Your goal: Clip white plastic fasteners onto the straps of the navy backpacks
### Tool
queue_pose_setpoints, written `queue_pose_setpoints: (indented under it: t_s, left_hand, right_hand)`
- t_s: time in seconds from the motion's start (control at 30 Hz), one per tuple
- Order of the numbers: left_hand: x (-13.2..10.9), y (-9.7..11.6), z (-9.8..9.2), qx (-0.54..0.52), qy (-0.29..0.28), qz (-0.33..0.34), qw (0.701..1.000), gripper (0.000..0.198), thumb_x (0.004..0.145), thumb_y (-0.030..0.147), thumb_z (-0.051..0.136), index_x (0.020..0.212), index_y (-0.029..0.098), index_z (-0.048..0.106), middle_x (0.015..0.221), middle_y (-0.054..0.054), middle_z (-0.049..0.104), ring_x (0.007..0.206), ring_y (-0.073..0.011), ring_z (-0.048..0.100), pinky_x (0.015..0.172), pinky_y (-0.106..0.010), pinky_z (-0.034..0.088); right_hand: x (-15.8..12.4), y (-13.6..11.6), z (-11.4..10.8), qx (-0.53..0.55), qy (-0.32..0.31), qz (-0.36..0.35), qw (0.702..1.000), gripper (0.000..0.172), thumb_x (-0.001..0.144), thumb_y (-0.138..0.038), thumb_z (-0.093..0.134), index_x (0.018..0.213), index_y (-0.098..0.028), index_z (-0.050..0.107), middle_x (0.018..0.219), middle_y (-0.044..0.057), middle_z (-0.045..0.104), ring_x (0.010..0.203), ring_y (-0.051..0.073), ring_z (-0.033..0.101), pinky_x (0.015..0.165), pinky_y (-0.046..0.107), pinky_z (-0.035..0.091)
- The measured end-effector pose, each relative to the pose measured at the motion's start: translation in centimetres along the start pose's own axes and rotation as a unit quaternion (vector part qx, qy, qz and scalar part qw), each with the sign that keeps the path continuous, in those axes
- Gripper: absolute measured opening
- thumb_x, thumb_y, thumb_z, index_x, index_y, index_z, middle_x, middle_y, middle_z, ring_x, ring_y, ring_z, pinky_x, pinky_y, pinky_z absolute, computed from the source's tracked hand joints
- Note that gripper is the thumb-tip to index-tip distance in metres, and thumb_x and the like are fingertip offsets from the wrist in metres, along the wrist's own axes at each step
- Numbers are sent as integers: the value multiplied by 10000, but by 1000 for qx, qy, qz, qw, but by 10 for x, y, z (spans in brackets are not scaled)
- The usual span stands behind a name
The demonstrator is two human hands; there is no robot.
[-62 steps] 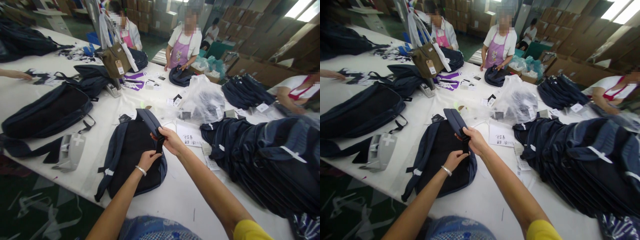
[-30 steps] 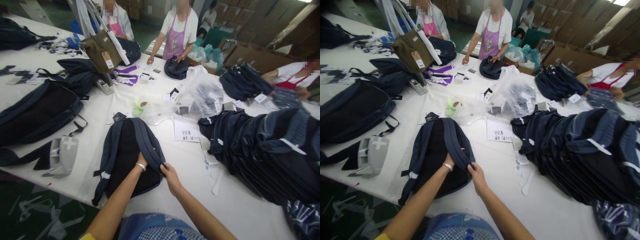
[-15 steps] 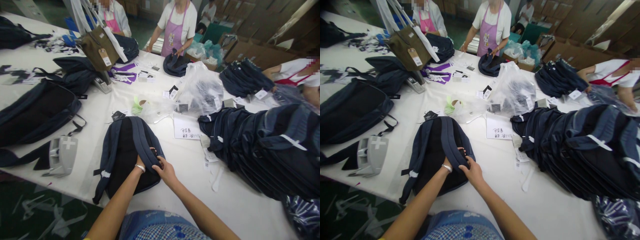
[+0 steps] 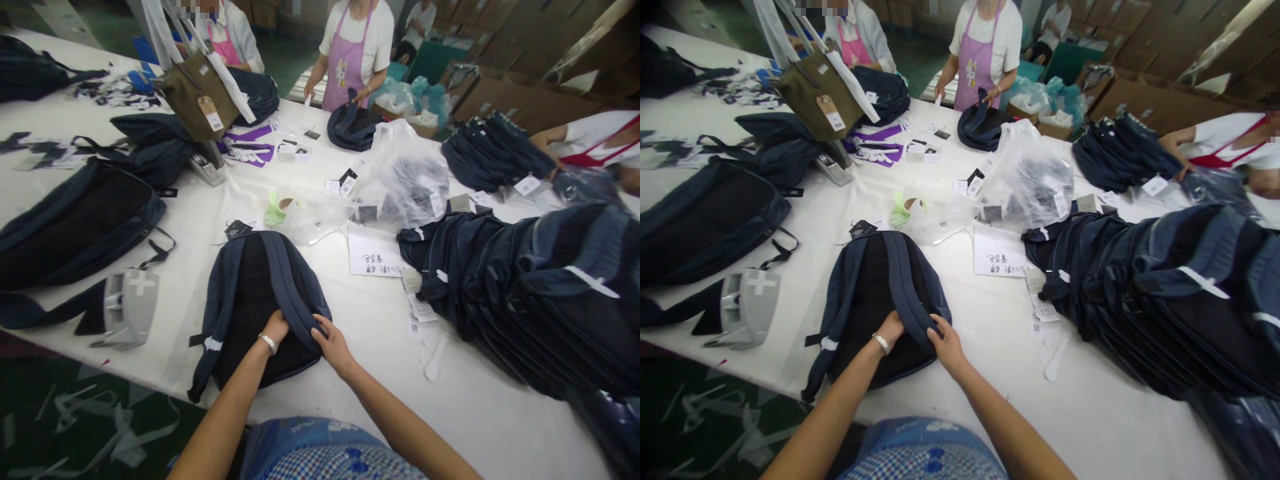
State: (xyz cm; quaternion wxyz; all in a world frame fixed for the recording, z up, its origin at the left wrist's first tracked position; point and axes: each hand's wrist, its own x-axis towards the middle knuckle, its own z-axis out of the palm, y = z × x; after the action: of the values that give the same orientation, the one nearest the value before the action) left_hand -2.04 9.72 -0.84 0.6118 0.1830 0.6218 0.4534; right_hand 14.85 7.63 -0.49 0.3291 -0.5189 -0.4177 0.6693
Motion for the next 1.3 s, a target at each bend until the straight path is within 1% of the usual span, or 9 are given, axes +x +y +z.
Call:
queue_pose_setpoints:
  t_s: [0.1, 0.17, 0.3, 0.5, 0.7, 0.9, 1.13, 1.2, 1.3]
  left_hand:
    - [-19, -7, -5, -5, 94, 46, 994, 239, 686, 233, 743, 898, 150, 669, 872, -83, 719, 830, -198, 681, 765, -320, 556]
    - [-36, -14, -5, -23, 130, 22, 991, 309, 771, 405, 665, 925, 136, 660, 852, -105, 708, 773, -194, 682, 694, -312, 568]
    - [-58, -20, 3, -78, 13, -84, 993, 521, 829, 565, 516, 994, 96, 673, 1040, -200, 684, 903, -242, 673, 756, -362, 568]
    - [-46, -12, 12, -67, -16, -100, 993, 369, 874, 432, 539, 998, 115, 683, 1096, -171, 682, 941, -213, 670, 825, -332, 535]
    - [-39, -8, 17, -195, -1, -122, 973, 184, 845, 266, 621, 952, 128, 678, 993, -128, 720, 857, -188, 695, 829, -329, 544]
    - [-24, -25, 30, -255, 114, -96, 955, 111, 782, 160, 687, 874, 97, 682, 879, -114, 732, 799, -175, 699, 850, -317, 554]
    - [-7, -40, 34, -233, 132, -83, 960, 91, 745, 124, 716, 819, 100, 669, 780, -99, 732, 741, -188, 707, 824, -361, 569]
    - [-4, -39, 34, -230, 137, -84, 960, 94, 739, 109, 717, 818, 107, 667, 775, -88, 733, 739, -184, 707, 817, -363, 571]
    - [-6, -39, 37, -223, 142, -76, 962, 141, 710, 123, 744, 831, 123, 671, 796, -76, 738, 753, -184, 706, 813, -363, 571]
  right_hand:
    - [0, 0, 2, 28, 19, 18, 999, 475, 761, -432, 654, 1190, -236, 595, 1197, 50, 639, 1128, 237, 579, 997, 425, 437]
    - [0, 0, 2, 28, 26, 18, 999, 479, 760, -433, 655, 1193, -236, 601, 1203, 51, 639, 1142, 242, 570, 1022, 439, 413]
    - [0, 1, -1, -17, 39, 3, 999, 448, 776, -412, 637, 1189, -240, 616, 1216, 46, 635, 1146, 243, 569, 1049, 443, 381]
    - [-4, 3, -7, -94, 54, -32, 994, 358, 815, -416, 583, 1119, -245, 664, 1147, 38, 673, 1091, 238, 596, 1029, 428, 394]
    - [-6, 9, -6, -75, 32, -12, 997, 319, 812, -447, 565, 1016, -240, 699, 979, 30, 715, 909, 228, 650, 869, 395, 498]
    - [1, 22, -6, -44, -6, 20, 999, 299, 780, -441, 593, 944, -218, 706, 884, 23, 721, 820, 224, 663, 799, 394, 524]
    - [-11, 10, -18, -216, 60, -70, 972, 245, 790, -346, 582, 981, -242, 694, 1036, 76, 674, 1008, 260, 601, 956, 445, 436]
    - [-13, 11, -23, -224, 107, -85, 965, 311, 752, -350, 622, 1036, -229, 661, 1160, 108, 605, 1039, 266, 577, 939, 442, 450]
    - [-15, 23, -28, -145, 118, -2, 982, 581, 686, -405, 663, 1217, -221, 516, 1167, 119, 574, 803, 220, 634, 712, 396, 537]
